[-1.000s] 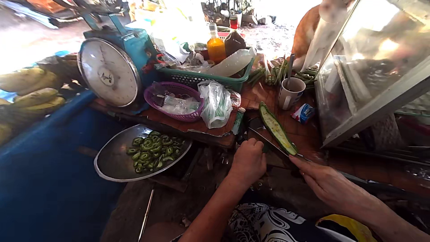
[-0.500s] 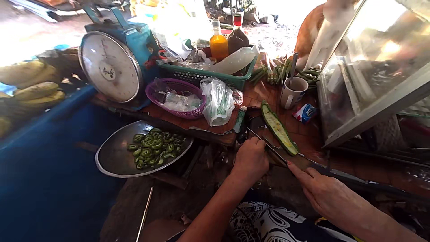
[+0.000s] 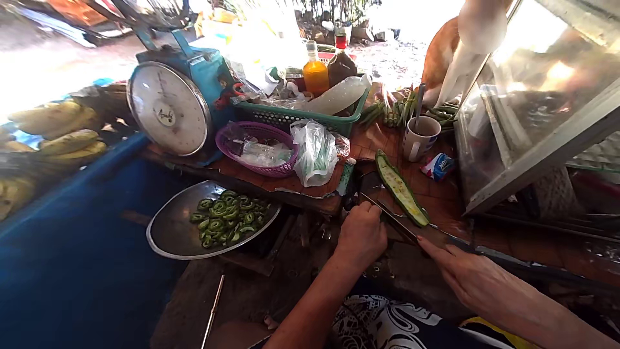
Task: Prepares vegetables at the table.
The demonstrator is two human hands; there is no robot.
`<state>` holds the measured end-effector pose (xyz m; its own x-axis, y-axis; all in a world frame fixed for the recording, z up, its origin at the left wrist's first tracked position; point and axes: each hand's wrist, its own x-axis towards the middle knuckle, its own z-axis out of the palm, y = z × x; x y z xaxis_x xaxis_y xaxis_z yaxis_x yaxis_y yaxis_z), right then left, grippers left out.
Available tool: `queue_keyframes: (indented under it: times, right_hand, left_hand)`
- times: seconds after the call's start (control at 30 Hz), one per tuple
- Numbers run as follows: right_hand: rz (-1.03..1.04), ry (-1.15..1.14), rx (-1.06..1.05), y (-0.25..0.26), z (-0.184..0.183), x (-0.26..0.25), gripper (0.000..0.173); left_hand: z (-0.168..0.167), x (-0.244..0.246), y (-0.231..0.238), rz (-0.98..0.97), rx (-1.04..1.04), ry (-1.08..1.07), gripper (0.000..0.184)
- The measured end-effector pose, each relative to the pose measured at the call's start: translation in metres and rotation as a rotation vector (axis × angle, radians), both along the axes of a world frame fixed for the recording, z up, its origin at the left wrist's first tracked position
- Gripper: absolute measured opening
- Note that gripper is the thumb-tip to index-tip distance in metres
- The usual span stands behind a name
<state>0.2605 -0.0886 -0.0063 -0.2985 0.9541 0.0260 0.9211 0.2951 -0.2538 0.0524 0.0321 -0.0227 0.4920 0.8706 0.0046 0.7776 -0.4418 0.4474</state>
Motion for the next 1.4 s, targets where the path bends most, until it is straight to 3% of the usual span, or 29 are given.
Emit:
queue_keyframes:
  times: [0.2,0.7,1.07,1.23,1.4]
  right_hand:
    - [-0.035,0.17,0.0,0.008,-0.007,0.007,0.05]
    - [0.038,0.063,0.2,-0.015,0.002,0.005,0.05]
    - [0.026,0.03,-0.008,0.011,-0.003,-0.008,0.054]
    - [-0.01,0.259,-0.115,0.016,-0.004,0.006,0.05]
    - [-0.048,0.196,0.005,0.007,-0.003,0.008,0.05]
  left_hand:
    - [0.001,0.001,0.0,-0.002,-0.015,0.02,0.027]
    - [0.012,0.002,0.002,0.015,-0.101,0.059,0.032]
    - [0.005,0.001,-0.002,0.01,-0.034,0.069,0.03]
    - [0.005,-0.007,-0.009,-0.078,0.0,0.145,0.035]
    - [0.012,-0.001,-0.003,-0.014,-0.084,0.084,0.032]
